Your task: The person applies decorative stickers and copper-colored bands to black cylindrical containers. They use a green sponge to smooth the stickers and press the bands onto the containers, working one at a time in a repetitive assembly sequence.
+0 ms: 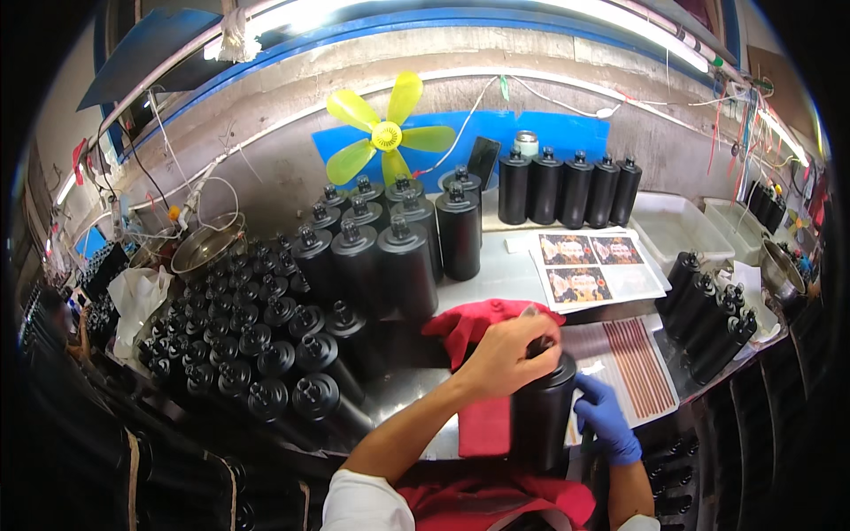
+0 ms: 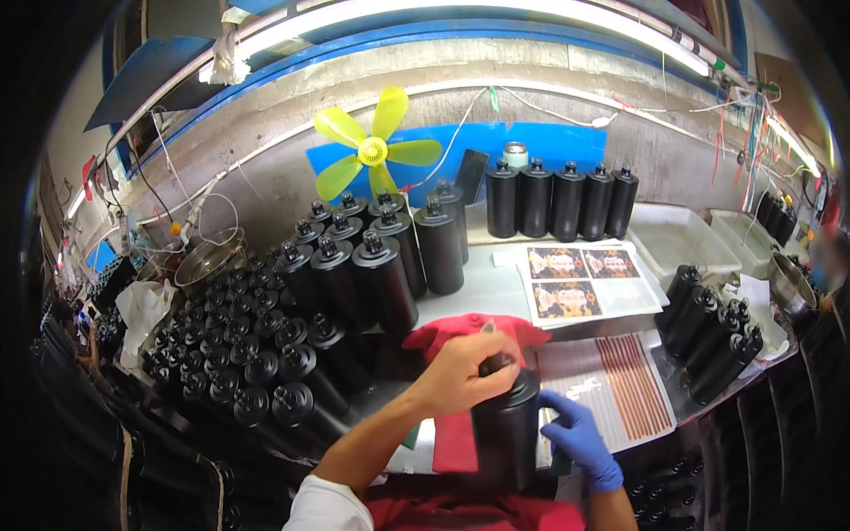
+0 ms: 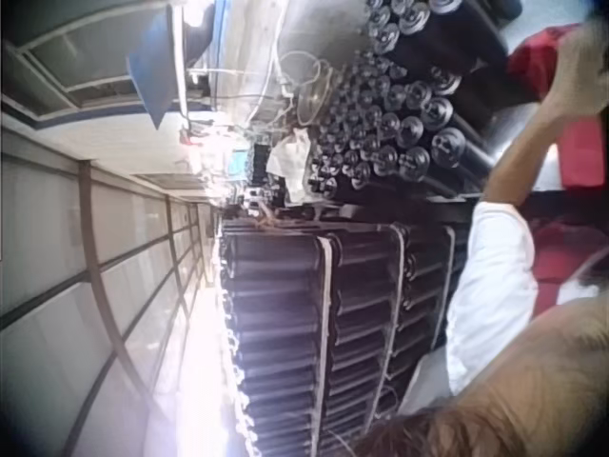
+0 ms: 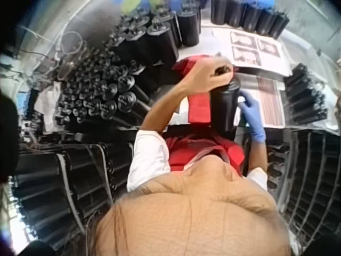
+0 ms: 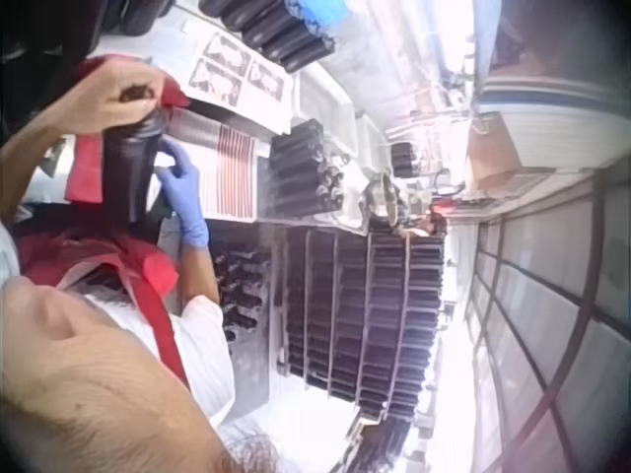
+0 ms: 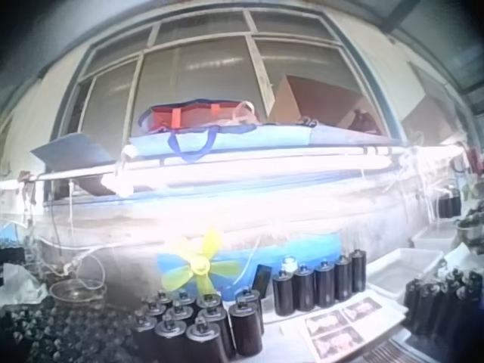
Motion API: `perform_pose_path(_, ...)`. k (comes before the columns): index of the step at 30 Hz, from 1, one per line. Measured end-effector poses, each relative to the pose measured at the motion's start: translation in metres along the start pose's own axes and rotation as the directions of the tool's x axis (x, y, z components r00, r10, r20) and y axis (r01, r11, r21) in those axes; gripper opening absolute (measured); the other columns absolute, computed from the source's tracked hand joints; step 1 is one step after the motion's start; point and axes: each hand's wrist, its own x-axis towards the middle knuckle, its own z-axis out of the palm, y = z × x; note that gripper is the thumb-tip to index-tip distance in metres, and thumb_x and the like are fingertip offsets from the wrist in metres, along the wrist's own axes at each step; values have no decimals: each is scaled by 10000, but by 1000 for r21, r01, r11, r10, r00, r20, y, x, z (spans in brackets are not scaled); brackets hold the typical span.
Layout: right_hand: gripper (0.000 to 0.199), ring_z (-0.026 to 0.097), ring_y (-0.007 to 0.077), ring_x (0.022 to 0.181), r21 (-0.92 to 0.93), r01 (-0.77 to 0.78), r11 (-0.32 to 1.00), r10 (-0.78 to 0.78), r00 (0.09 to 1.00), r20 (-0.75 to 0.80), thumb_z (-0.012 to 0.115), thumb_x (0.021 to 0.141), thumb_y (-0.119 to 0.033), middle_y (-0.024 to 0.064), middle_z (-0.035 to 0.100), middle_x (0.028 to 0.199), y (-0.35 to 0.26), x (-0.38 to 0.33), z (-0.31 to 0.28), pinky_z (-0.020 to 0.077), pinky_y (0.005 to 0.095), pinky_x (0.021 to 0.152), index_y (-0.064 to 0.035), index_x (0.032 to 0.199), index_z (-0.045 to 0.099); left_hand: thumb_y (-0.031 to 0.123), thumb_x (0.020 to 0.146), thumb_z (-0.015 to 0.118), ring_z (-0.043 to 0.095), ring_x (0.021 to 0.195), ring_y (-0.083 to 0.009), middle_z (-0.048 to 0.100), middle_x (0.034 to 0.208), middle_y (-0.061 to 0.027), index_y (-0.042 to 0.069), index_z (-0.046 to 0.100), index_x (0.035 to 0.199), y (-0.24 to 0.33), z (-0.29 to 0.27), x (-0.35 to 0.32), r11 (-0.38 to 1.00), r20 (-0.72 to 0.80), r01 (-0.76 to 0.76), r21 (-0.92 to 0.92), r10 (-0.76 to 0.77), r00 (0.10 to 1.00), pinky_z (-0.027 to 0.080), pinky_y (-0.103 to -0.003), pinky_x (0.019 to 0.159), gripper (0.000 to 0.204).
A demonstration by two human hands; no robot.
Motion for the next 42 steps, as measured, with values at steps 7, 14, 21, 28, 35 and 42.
perform_pose_path(7,568,442,17,575,-120,45,992,-50,998,-45,734,763,-181,-10,592,771,59,52,30,397,206,533,38,1245,527,222,876,604,551,933,-195,573,1017,-156,4,504,1216,-93,-13,-14,916,-115,377,-138,-393,912,433,-303,804,416)
perform_pose_path(14,457,598,88,855,49,-87,995,90,994,-69,685,815,-127,62,645,1046,54,62,56,489,237,783,-4,1234,551,176,847,654,317,1305,-273,278,1426,-218,21,42,1465,-90,45,-92,803,-149,407,-435,-510,847,242,-352,1075,884)
perform_pose_path(21,346,500,24,654,215,-11,977,122,852,-510,658,842,-248,-2,623,907,35,113,-31,385,179,573,-27,1105,623,36,811,627,314,1315,-227,280,1436,-139,41,-47,1463,-127,52,-94,515,-53,301,-802,-564,824,231,-337,1084,938)
perform_pose_path(28,415,552,106,847,361,309,880,66,673,-737,686,829,-263,32,607,969,75,196,-89,441,219,728,30,1105,585,-4,787,636,316,1318,-226,273,1445,-133,39,19,1466,-121,39,-90,327,81,354,-876,-623,778,252,-336,1079,919)
perform_pose_path(35,274,537,74,674,354,272,895,116,624,-772,671,835,-227,0,608,813,71,186,-78,419,193,603,0,985,638,-27,779,623,321,1320,-237,256,1457,-139,58,-2,1470,-132,30,-94,190,167,337,-922,-590,790,257,-345,1080,935)
perform_pose_path(42,220,485,62,594,-264,8,964,-237,469,-851,707,804,-189,2,562,652,70,170,-103,397,232,550,13,780,623,3,807,625,344,1301,-227,301,1426,-132,24,34,1455,-128,33,-89,259,127,322,-911,-566,815,266,-340,1076,877)
